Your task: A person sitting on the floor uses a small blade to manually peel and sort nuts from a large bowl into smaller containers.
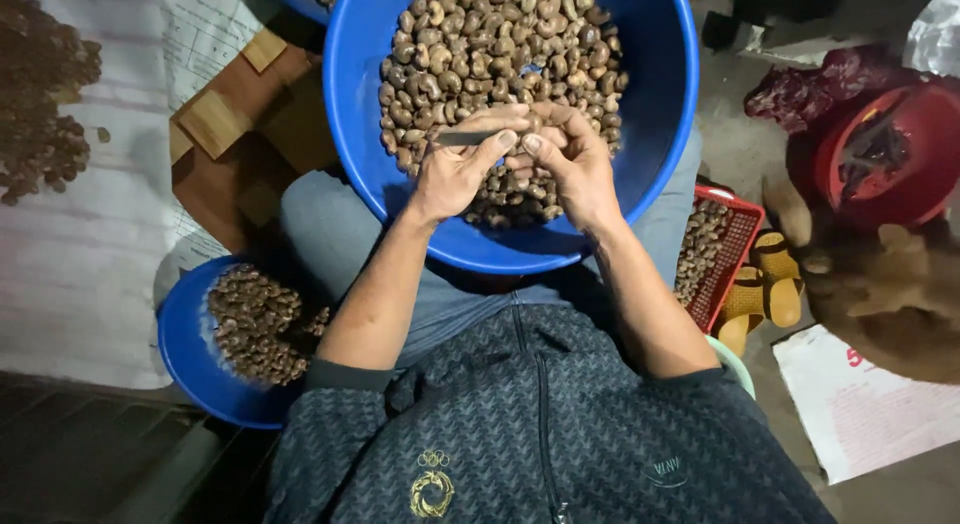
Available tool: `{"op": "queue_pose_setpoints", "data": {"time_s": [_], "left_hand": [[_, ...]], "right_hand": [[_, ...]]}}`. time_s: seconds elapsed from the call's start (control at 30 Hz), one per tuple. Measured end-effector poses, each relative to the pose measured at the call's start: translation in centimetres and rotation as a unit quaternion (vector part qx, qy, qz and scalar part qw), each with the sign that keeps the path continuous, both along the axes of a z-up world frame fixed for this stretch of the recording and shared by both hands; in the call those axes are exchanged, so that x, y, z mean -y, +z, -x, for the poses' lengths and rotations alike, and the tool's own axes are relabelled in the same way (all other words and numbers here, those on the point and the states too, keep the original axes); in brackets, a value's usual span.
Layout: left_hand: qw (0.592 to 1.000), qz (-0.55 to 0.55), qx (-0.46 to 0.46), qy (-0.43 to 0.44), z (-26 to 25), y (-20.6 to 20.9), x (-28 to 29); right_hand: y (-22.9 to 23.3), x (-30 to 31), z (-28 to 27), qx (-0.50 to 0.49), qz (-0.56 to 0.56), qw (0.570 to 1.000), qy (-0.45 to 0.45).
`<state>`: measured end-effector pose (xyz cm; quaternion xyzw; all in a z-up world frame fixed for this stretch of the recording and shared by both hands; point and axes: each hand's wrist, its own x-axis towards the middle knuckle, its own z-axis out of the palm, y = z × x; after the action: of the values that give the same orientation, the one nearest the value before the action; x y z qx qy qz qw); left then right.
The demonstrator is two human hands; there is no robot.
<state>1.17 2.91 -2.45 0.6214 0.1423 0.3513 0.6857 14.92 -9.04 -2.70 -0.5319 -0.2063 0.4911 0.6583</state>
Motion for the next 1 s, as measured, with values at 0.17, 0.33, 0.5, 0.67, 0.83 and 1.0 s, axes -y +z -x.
{"op": "queue_pose_setpoints", "data": {"time_s": [0.17,0.33,0.5,0.67,0.83,1.0], "left_hand": [[1.000,0.020,-0.005,0.003,0.3,0.2,0.5],[1.000,-0.016,0.006,-0.021,0.1,0.0,0.6],[1.000,-0.010,0.007,-0.004,0.1,0.1,0.9],[0.999,-0.026,0.023,0.006,-0.2,-0.7,1.1],[1.000,-0.024,0.017,-0.004,0.2,-1.1,0.9],[0.999,-0.011,0.030,-0.012,0.4,-0.6,1.0]], "right_hand": [[0.2,0.8,0.3,-0.035,0.000,0.999,0.011],[-0.5,1.2,0.4,-0.007,-0.034,0.999,0.005],[-1.0,1.1,0.4,0.053,-0.050,0.997,0.018],[-1.1,1.1,0.6,0.154,-0.049,0.987,-0.004],[-0.5,1.0,0.9,0.103,-0.055,0.993,-0.013],[-1.1,1.3,1.0,0.039,-0.051,0.998,-0.019]]}}
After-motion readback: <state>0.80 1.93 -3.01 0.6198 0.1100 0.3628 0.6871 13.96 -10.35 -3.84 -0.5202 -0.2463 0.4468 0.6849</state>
